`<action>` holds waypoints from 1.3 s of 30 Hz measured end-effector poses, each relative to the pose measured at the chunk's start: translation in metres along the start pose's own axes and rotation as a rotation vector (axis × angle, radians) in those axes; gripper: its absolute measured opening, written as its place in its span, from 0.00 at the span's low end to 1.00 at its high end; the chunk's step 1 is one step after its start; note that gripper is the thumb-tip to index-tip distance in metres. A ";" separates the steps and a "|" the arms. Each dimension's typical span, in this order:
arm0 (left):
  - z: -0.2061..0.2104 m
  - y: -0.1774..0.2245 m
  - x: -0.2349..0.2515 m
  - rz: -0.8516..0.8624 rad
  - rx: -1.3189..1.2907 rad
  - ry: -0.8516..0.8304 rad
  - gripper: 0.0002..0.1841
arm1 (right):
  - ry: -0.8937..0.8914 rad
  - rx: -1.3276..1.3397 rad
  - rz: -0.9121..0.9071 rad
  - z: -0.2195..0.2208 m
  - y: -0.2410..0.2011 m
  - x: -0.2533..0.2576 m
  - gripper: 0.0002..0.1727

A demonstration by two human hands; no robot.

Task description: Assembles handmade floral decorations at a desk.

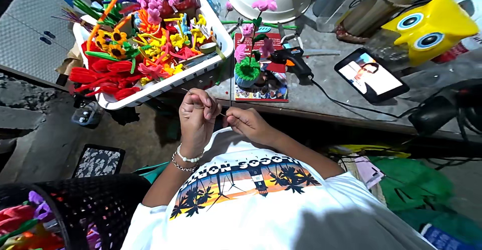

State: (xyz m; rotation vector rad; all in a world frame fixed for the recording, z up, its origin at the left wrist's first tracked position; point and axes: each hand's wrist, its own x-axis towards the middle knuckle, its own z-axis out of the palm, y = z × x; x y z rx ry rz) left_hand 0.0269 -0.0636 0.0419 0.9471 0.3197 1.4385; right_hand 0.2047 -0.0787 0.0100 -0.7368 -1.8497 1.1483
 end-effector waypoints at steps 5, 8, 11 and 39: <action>-0.008 0.011 0.005 0.093 0.556 -0.180 0.12 | 0.360 -0.261 0.052 -0.030 0.009 -0.002 0.14; -0.010 0.008 0.010 0.223 1.183 -0.433 0.12 | 0.647 -0.358 0.055 -0.057 0.019 0.005 0.11; -0.003 -0.010 0.022 0.244 1.498 -0.597 0.09 | 0.726 -0.431 0.105 -0.077 0.028 0.017 0.13; -0.006 -0.056 0.061 0.140 1.446 -0.675 0.10 | 0.740 -0.322 -0.053 -0.113 -0.028 0.097 0.13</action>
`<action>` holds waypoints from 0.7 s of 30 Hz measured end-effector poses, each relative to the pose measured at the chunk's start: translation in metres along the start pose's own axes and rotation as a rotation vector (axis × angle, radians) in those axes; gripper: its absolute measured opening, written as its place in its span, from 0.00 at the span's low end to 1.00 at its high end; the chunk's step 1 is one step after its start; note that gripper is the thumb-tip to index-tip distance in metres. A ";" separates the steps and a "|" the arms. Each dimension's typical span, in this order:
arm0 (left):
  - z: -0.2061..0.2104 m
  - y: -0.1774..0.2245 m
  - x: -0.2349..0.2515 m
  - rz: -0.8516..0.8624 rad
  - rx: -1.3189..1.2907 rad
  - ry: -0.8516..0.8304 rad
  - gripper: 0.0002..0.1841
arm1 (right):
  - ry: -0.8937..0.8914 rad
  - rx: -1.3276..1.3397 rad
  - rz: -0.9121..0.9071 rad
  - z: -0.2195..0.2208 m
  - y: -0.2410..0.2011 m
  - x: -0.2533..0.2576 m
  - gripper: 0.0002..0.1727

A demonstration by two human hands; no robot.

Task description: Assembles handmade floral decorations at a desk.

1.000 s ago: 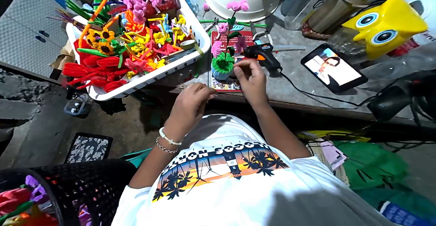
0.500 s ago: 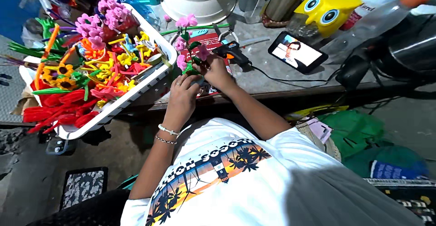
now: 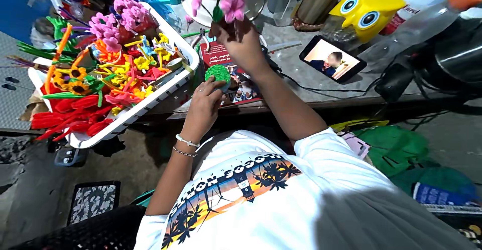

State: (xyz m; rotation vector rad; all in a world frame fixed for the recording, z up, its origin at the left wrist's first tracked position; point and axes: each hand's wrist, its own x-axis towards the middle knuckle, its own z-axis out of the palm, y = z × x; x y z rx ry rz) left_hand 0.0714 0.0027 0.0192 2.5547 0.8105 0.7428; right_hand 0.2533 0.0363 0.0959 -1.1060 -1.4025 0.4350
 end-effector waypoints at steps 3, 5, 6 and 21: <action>-0.005 0.004 -0.007 -0.011 -0.082 0.083 0.10 | -0.075 0.081 -0.012 0.009 -0.010 0.020 0.15; -0.012 0.007 -0.013 -0.017 -0.134 0.147 0.10 | -0.143 0.115 0.009 0.021 -0.009 0.032 0.17; -0.016 0.008 -0.016 -0.026 -0.165 0.162 0.09 | -0.180 0.134 0.025 0.028 -0.005 0.038 0.17; -0.086 -0.009 -0.067 -0.310 -0.659 0.506 0.18 | -0.637 -0.448 0.118 0.091 0.061 0.085 0.16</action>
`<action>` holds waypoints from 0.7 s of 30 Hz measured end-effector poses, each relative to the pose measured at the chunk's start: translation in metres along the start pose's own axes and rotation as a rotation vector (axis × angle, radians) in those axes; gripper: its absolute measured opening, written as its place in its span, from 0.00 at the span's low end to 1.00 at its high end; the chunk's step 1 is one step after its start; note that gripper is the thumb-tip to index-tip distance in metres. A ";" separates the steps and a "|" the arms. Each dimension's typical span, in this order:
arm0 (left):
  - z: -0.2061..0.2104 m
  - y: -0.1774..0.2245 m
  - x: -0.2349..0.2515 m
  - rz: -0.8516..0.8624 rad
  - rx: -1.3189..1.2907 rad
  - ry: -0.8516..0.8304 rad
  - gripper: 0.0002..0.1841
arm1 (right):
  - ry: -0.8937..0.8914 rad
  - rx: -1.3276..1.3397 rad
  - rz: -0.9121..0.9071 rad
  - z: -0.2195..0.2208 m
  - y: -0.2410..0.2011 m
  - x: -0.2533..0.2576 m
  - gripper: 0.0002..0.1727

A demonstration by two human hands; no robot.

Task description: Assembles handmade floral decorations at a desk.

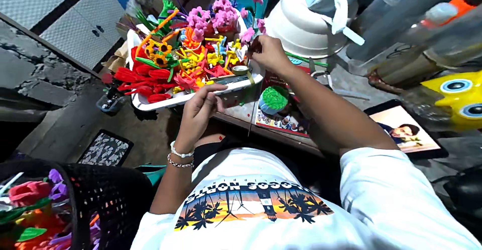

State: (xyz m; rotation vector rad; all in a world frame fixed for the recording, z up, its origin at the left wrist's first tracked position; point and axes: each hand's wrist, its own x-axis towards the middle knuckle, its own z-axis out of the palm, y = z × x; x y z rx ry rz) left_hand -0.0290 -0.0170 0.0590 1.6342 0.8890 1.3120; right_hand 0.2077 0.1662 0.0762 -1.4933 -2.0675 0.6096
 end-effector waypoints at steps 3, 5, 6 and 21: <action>-0.012 0.002 -0.006 -0.039 -0.173 0.146 0.17 | -0.113 -0.146 0.034 -0.013 -0.008 0.003 0.17; -0.019 0.002 -0.007 -0.054 -0.254 0.232 0.17 | -0.231 -0.271 0.040 -0.024 -0.017 0.006 0.21; -0.022 0.001 -0.008 -0.063 -0.299 0.255 0.18 | -0.294 -0.318 0.041 -0.029 -0.024 0.007 0.24; -0.020 -0.007 -0.006 -0.030 -0.191 0.341 0.07 | -0.201 -0.123 -0.322 0.058 -0.088 0.103 0.19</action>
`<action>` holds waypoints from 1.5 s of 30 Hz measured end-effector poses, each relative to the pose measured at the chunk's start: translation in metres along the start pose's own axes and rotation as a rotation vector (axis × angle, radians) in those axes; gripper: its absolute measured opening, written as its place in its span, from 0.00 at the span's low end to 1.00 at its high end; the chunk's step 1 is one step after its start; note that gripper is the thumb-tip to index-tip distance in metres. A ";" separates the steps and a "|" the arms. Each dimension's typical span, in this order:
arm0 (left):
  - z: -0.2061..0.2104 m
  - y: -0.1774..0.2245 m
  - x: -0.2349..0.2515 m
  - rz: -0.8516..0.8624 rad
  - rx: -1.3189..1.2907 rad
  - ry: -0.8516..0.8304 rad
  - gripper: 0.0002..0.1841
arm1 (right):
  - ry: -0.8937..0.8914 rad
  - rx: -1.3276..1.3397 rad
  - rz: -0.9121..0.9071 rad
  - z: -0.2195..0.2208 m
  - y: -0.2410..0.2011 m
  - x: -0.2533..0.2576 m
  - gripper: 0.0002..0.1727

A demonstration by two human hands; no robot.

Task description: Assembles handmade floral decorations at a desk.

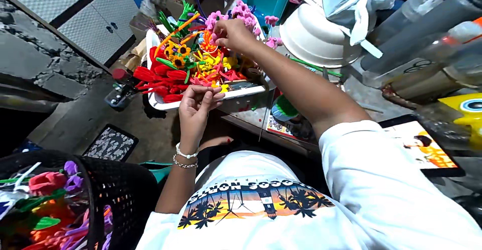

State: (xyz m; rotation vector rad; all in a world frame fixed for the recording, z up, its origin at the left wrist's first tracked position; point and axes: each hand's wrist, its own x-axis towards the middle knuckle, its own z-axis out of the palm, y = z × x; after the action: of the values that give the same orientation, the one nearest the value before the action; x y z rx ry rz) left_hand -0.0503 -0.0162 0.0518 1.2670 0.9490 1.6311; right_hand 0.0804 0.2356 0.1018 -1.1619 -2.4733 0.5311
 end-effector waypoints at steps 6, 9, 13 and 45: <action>-0.003 -0.002 -0.001 0.127 0.116 0.096 0.10 | 0.027 0.506 0.177 -0.032 -0.011 -0.018 0.15; 0.000 0.002 -0.005 0.168 0.140 0.124 0.13 | -0.072 0.882 0.257 -0.058 -0.031 -0.062 0.09; 0.007 0.005 -0.015 0.176 0.150 0.064 0.16 | -0.285 1.127 0.200 -0.063 -0.043 -0.122 0.08; 0.061 0.009 -0.045 -0.064 -0.147 -0.225 0.08 | 0.184 1.224 -0.060 0.006 -0.060 -0.275 0.12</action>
State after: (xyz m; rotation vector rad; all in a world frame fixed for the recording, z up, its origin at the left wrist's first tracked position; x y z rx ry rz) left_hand 0.0141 -0.0573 0.0572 1.2746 0.7116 1.4467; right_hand 0.2037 -0.0167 0.0816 -0.5513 -1.4771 1.5107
